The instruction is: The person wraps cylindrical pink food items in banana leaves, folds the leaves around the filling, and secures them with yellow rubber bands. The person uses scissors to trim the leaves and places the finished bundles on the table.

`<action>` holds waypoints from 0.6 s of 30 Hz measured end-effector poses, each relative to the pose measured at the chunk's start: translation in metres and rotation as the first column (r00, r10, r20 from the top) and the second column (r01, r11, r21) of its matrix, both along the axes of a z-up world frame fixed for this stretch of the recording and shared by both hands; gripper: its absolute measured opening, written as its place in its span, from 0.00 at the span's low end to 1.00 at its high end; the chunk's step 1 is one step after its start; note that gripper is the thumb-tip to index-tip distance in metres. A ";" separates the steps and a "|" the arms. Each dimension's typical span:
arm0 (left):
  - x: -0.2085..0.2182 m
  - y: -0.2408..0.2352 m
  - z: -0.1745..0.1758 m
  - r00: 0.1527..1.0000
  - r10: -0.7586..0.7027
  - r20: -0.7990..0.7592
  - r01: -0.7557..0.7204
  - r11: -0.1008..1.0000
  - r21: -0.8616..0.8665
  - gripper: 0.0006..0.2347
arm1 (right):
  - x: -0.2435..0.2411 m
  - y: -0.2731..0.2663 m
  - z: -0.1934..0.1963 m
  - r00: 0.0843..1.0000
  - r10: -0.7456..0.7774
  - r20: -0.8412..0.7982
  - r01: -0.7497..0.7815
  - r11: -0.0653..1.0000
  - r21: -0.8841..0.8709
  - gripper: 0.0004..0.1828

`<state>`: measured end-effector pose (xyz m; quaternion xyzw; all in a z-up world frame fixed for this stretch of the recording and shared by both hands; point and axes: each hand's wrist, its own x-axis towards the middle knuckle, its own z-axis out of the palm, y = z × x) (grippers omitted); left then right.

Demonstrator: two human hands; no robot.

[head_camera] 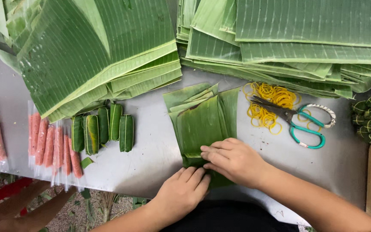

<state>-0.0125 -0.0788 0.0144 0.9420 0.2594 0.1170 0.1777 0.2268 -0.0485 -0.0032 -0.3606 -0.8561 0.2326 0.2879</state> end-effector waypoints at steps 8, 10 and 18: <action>-0.005 0.006 0.003 0.998 -0.035 0.044 0.036 0.999 -0.026 0.16 | 0.002 0.009 -0.011 0.999 0.027 -0.025 -0.029 0.998 -0.056 0.15; -0.007 0.010 0.006 0.996 -0.086 0.021 0.087 0.996 -0.034 0.16 | 0.001 0.010 -0.009 0.999 0.028 -0.030 -0.030 0.997 -0.068 0.15; -0.003 0.048 -0.003 0.993 0.115 0.019 -0.107 0.963 -0.247 0.09 | 0.008 0.007 0.015 0.995 0.090 -0.045 -0.098 0.962 -0.255 0.24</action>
